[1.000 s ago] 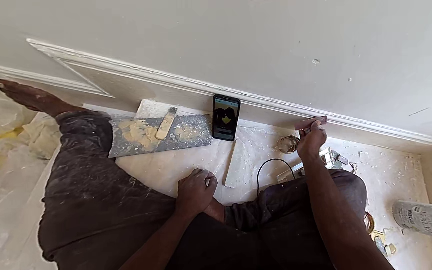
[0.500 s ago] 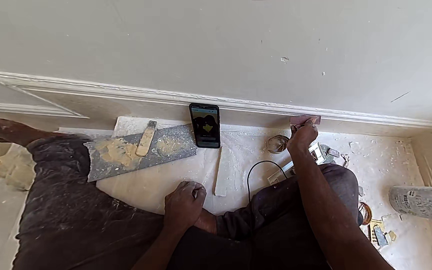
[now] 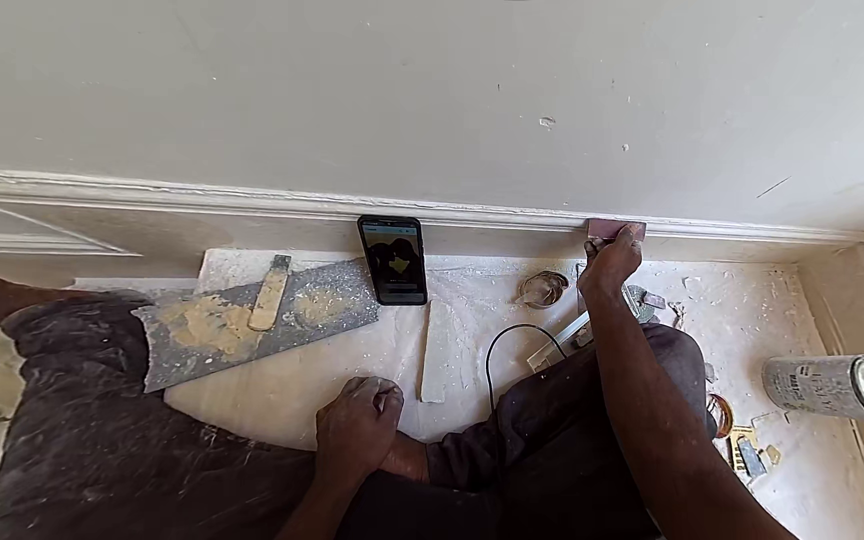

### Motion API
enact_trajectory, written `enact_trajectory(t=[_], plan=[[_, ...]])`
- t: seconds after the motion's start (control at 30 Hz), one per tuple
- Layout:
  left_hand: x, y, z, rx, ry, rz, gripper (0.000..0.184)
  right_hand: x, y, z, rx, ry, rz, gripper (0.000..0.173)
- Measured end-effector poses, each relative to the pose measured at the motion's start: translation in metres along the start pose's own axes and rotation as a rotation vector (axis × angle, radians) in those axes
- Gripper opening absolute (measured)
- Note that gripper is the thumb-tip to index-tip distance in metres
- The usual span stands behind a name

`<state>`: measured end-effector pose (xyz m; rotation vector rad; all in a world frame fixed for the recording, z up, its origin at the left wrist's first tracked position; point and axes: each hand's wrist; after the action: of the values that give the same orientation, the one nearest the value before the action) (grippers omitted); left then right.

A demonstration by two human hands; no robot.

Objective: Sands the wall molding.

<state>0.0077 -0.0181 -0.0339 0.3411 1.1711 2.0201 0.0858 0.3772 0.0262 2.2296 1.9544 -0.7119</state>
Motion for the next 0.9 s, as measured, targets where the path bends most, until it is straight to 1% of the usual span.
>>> enact_trajectory(t=[0.13,0.2,0.23,0.3,0.37,0.43,0.5,0.57,0.6,0.73,0.83,0.9], plan=[[0.002,0.001,0.003,0.022,0.013,-0.009,0.029,0.001,-0.005,0.004,-0.06,0.042,0.024,0.035],[0.005,0.0,0.008,0.053,0.028,-0.015,0.027,-0.011,-0.011,0.012,-0.133,0.056,0.021,0.04],[0.005,-0.001,0.01,0.062,0.032,-0.018,0.027,-0.021,-0.016,0.018,-0.16,0.048,-0.004,0.042],[0.004,-0.001,0.007,0.069,0.02,0.0,0.028,-0.039,-0.025,0.031,-0.165,0.037,-0.085,0.04],[0.0,-0.001,0.003,0.051,0.003,0.015,0.032,-0.047,-0.027,0.034,-0.146,0.019,-0.113,0.039],[-0.002,0.0,0.0,0.035,-0.014,0.036,0.036,-0.038,-0.023,0.022,-0.136,-0.006,-0.06,0.04],[-0.002,0.0,0.001,0.027,-0.017,0.044,0.038,-0.015,-0.014,0.002,-0.142,-0.014,0.057,0.043],[-0.001,0.0,0.002,0.041,-0.009,0.026,0.037,0.004,-0.006,-0.005,-0.119,0.047,0.128,0.039],[0.0,0.0,0.004,0.056,0.001,0.013,0.035,0.007,-0.005,-0.003,-0.118,0.074,0.133,0.038],[0.006,-0.002,0.012,0.098,0.045,-0.02,0.03,-0.019,-0.015,0.02,-0.203,0.068,-0.007,0.044],[0.002,0.0,0.008,0.073,0.029,-0.003,0.034,-0.044,-0.024,0.033,-0.157,-0.051,-0.169,0.043],[-0.002,0.001,0.003,0.057,-0.007,0.024,0.037,-0.046,-0.024,0.027,-0.081,-0.123,-0.168,0.043]])
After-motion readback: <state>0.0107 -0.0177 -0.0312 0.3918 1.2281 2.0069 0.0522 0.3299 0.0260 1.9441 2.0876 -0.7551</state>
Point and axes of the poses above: each hand's wrist, its own x-axis towards the middle knuckle, its own y-axis out of the back of the hand, z = x × y, and after that the axes turned 12 degrees about -y, right-handed
